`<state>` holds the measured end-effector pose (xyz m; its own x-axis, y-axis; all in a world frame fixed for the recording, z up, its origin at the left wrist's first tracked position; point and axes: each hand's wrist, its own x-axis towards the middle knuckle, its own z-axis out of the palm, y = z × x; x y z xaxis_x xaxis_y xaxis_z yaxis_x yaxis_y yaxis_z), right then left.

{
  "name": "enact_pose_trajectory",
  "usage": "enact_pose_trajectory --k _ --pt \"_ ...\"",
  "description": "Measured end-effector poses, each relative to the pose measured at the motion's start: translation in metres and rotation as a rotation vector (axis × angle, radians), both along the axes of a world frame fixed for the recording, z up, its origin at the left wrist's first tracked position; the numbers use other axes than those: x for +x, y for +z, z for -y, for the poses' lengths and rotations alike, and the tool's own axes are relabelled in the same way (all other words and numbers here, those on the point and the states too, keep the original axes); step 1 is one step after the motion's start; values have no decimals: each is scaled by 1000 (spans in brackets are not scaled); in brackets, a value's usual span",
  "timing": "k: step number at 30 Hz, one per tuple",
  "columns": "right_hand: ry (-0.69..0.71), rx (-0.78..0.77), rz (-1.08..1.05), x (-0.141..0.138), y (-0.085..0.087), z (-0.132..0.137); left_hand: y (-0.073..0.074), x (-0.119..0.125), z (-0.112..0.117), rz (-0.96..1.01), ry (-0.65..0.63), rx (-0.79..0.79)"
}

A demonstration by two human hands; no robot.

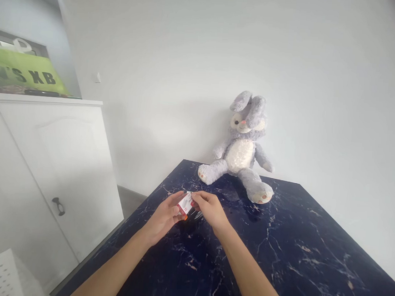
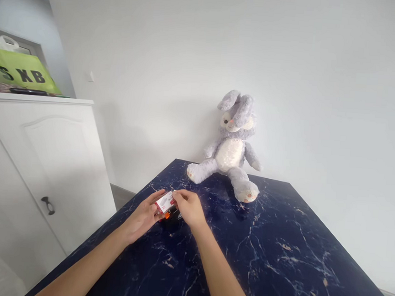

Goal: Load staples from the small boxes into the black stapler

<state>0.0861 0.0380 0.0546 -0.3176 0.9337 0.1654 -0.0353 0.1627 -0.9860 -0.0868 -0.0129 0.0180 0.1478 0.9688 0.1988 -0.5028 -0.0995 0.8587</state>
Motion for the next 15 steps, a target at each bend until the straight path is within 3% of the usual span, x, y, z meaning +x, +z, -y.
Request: enact_pose_trajectory --k 6,12,15 --pt "84 -38 -18 2 7 5 -1 1 -1 -94 94 14" --pt "3 43 12 -1 4 4 1 3 0 -239 178 49" --pt "-24 132 99 -2 3 6 -2 3 -3 -386 357 86"
